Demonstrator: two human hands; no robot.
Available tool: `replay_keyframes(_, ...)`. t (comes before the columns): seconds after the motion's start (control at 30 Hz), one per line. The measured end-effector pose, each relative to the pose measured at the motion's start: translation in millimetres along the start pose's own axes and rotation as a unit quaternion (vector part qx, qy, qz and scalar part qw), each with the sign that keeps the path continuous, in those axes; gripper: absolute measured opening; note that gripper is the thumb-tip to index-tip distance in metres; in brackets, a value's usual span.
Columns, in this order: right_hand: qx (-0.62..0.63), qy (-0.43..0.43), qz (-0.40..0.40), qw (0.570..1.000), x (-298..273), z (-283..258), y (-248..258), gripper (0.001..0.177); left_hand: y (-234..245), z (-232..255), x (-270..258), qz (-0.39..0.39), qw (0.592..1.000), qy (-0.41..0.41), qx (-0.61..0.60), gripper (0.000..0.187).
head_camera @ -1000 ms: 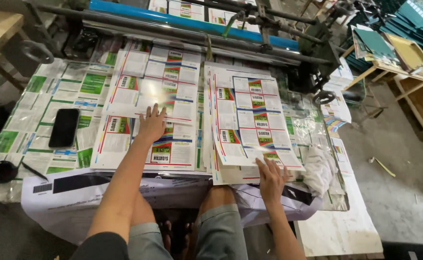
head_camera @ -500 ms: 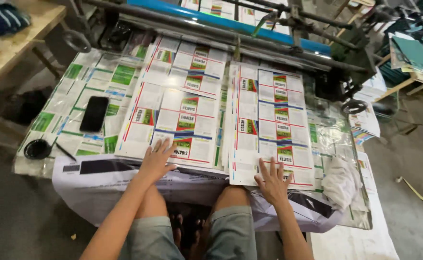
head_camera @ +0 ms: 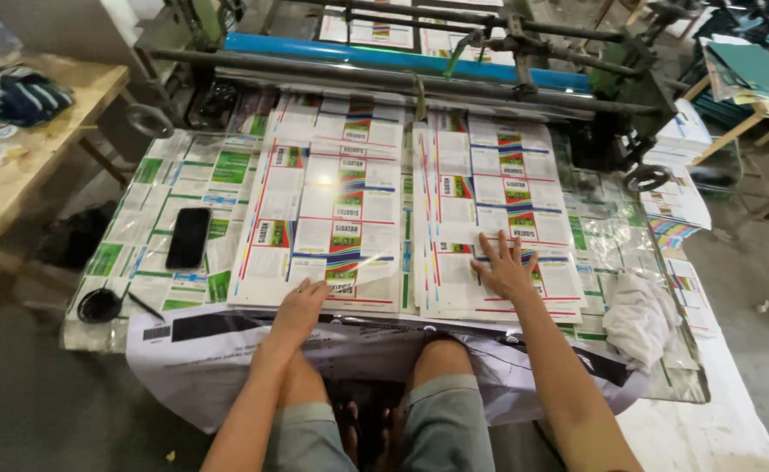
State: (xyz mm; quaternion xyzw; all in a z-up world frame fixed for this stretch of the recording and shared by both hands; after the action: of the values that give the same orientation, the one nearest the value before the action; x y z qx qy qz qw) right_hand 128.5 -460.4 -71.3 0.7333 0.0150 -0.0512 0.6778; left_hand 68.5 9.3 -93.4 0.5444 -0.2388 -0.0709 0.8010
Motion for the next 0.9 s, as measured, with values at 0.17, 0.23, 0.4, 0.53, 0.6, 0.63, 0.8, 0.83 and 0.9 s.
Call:
replay_keyframes(0.17,-0.005,0.01,0.008,1.0,21.4,1.4,-2.3,0.081,37.5,33.3,5.3,0.006,0.999,-0.009,0.037,0.027)
replay_keyframes(0.23,-0.006,0.013,0.022,1.0,19.4,1.3,-1.1,0.084,47.3,34.9,11.6,0.019,0.999,-0.016,0.037,0.026)
replay_keyframes(0.4,0.017,0.046,0.015,0.999,-58.9,1.2,-15.1,0.106,43.8,29.9,9.3,0.064,0.997,-0.019,-0.025,0.018)
replay_keyframes(0.53,0.032,0.034,0.044,0.998,-111.5,0.3,-12.7,0.106,38.5,26.8,9.8,0.075,0.996,-0.004,-0.051,0.019)
replay_keyframes(0.6,0.022,0.052,0.065,0.996,-131.4,0.2,-10.4,0.109,36.7,23.5,7.7,0.074,0.995,0.022,-0.056,0.02)
replay_keyframes(0.63,0.023,0.048,0.063,0.997,-136.5,1.5,-2.0,0.109,43.5,23.9,13.3,0.07,0.996,0.02,-0.058,0.02)
replay_keyframes(0.8,0.008,0.155,0.006,0.988,-165.9,2.0,15.3,0.094,109.6,53.5,9.8,0.177,0.983,0.038,-0.024,0.03)
replay_keyframes(0.83,0.01,0.155,0.009,0.988,-163.8,8.2,13.4,0.094,110.1,56.4,10.4,0.178,0.983,0.036,-0.021,0.03)
replay_keyframes(0.9,-0.02,0.217,0.05,0.975,-161.9,15.3,12.1,0.072,115.5,64.8,9.2,0.228,0.973,0.027,0.039,0.037)
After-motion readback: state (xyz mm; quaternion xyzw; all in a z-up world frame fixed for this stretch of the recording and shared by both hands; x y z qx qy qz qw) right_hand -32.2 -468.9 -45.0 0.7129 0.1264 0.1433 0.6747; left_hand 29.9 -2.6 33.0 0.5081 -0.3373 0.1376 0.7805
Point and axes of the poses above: each hand's wrist, its own x-axis towards the middle knuckle, its own y-axis out of the back of the hand, z = x × y, the point moved 5 cm from there along x, towards the middle knuckle
